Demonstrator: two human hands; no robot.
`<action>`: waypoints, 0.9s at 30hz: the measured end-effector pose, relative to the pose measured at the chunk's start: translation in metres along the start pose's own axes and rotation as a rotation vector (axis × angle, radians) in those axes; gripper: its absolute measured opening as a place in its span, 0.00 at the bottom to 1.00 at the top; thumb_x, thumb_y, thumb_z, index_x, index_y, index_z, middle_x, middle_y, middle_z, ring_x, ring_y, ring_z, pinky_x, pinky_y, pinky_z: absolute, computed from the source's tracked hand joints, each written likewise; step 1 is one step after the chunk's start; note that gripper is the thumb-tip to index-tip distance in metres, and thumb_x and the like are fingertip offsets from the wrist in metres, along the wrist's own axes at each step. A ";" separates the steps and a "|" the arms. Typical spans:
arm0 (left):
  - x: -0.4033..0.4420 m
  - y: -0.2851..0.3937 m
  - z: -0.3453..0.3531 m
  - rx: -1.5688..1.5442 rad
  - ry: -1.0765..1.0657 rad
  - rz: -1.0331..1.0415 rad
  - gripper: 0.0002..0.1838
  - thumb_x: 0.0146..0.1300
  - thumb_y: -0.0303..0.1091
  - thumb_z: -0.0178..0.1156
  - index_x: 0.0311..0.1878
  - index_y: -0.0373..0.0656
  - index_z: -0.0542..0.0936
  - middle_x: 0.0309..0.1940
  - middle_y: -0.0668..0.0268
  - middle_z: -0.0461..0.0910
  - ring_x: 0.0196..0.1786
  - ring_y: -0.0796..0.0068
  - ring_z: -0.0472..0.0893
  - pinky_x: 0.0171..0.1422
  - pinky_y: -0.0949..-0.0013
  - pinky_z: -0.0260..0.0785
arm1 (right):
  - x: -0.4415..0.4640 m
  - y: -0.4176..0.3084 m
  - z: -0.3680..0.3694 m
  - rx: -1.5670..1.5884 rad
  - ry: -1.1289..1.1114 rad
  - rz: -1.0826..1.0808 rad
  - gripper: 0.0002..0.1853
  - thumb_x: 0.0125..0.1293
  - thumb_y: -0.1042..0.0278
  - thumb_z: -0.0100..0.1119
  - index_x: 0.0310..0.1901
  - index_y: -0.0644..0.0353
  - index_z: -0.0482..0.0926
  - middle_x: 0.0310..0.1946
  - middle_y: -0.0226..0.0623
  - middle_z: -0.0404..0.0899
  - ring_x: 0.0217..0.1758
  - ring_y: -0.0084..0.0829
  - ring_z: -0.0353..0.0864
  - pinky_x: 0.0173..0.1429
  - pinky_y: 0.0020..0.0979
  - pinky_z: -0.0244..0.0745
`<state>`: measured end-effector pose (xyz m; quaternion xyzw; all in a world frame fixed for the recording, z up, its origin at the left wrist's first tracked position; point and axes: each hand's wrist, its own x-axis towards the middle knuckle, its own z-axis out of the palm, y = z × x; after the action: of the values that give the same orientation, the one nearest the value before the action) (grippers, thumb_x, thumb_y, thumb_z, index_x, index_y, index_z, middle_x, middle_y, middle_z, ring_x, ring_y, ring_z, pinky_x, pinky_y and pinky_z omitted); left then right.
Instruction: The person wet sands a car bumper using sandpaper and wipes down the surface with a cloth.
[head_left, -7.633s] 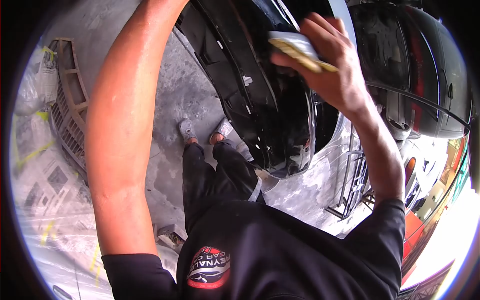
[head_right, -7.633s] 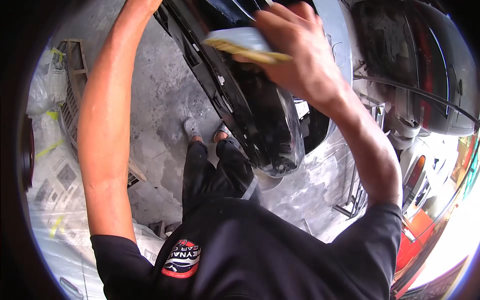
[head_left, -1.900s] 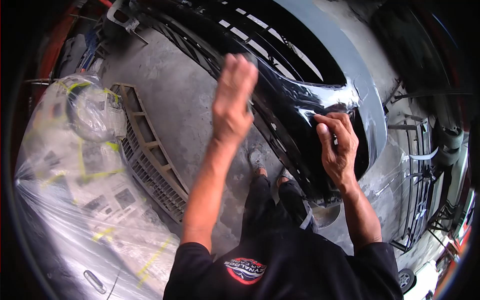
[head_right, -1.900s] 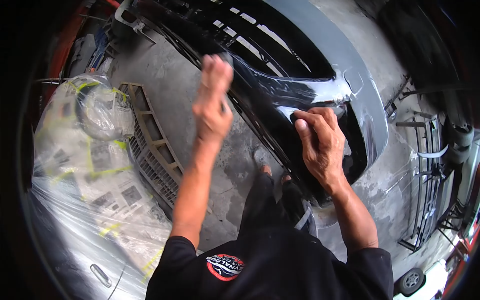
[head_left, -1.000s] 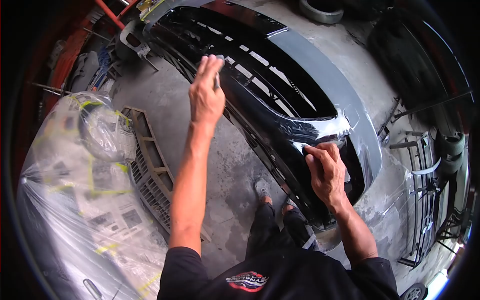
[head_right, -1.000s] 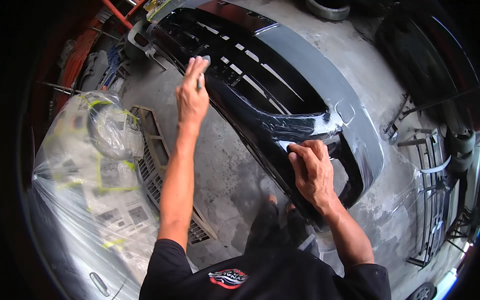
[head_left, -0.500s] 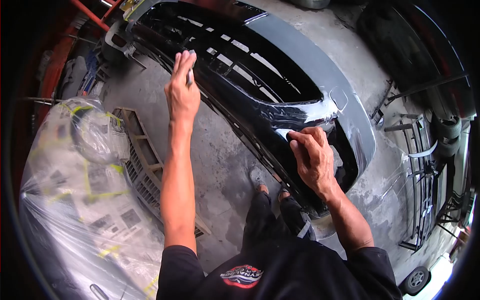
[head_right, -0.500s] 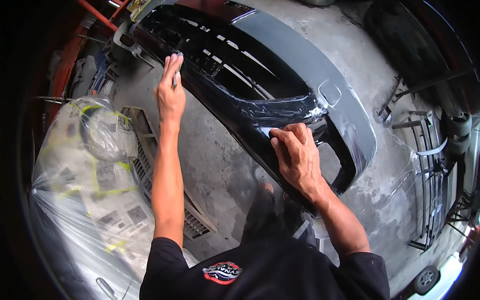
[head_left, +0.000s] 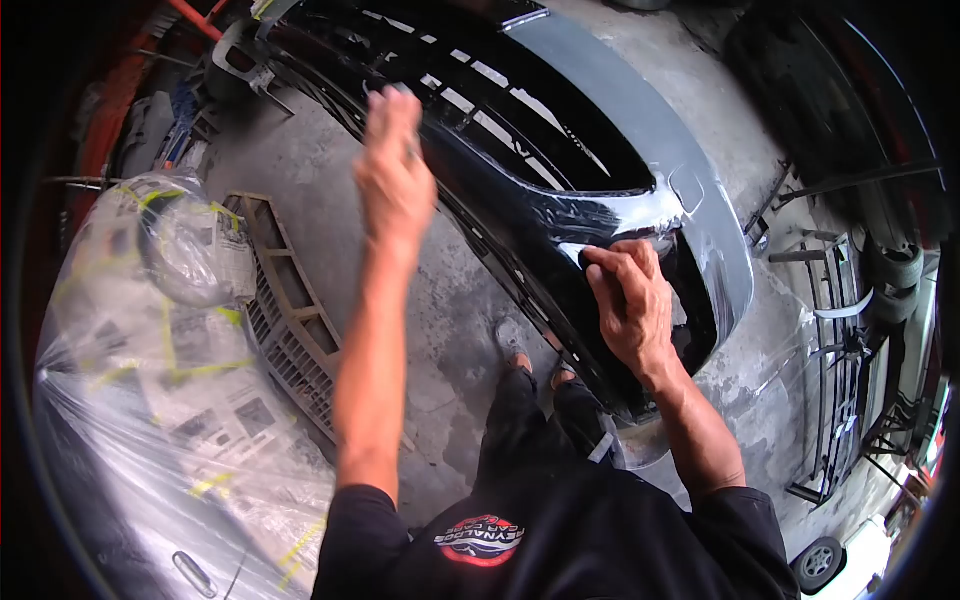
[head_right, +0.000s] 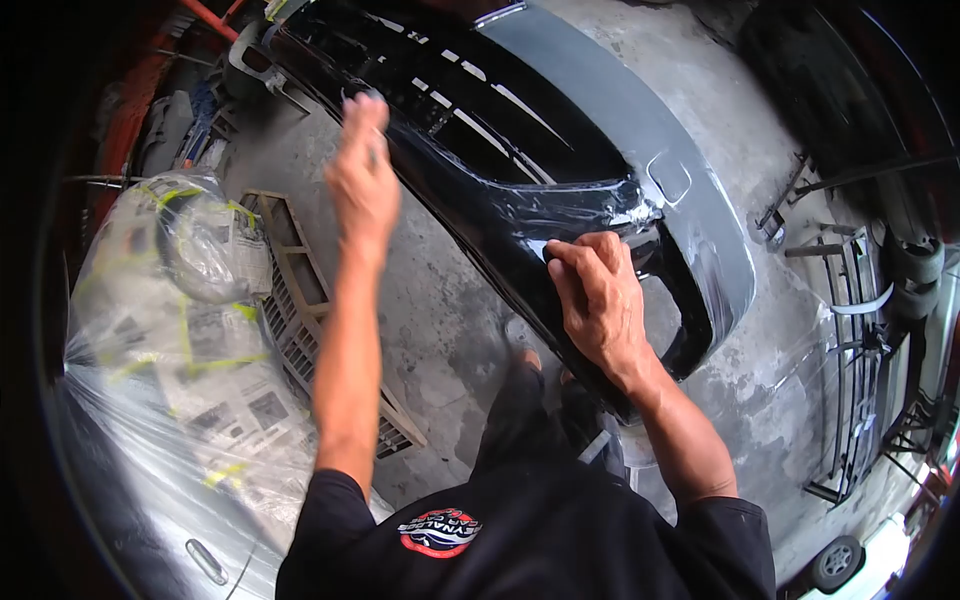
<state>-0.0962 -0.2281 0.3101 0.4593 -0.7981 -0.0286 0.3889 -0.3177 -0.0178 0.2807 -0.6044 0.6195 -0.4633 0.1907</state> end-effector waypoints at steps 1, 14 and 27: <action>-0.028 0.028 0.000 0.016 -0.016 0.080 0.23 0.75 0.21 0.49 0.70 0.36 0.78 0.72 0.47 0.75 0.79 0.44 0.68 0.85 0.50 0.59 | 0.000 0.000 -0.001 -0.011 0.003 -0.007 0.12 0.67 0.77 0.69 0.51 0.61 0.86 0.44 0.44 0.78 0.47 0.45 0.80 0.52 0.40 0.77; -0.024 0.013 0.005 -0.053 -0.024 0.122 0.26 0.71 0.21 0.45 0.70 0.32 0.77 0.74 0.41 0.72 0.82 0.40 0.64 0.87 0.47 0.53 | 0.002 -0.005 -0.001 -0.054 0.028 -0.051 0.13 0.66 0.81 0.69 0.51 0.61 0.85 0.42 0.45 0.78 0.45 0.45 0.80 0.48 0.40 0.77; 0.011 -0.021 -0.008 -0.033 0.038 0.311 0.28 0.63 0.14 0.47 0.64 0.34 0.82 0.66 0.46 0.81 0.76 0.44 0.73 0.87 0.48 0.56 | 0.002 -0.009 0.001 -0.087 0.042 -0.052 0.12 0.67 0.80 0.67 0.51 0.62 0.85 0.41 0.46 0.79 0.44 0.46 0.81 0.46 0.41 0.78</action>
<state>-0.0789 -0.2460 0.3141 0.3240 -0.8516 0.0276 0.4112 -0.3119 -0.0188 0.2886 -0.6181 0.6270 -0.4532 0.1393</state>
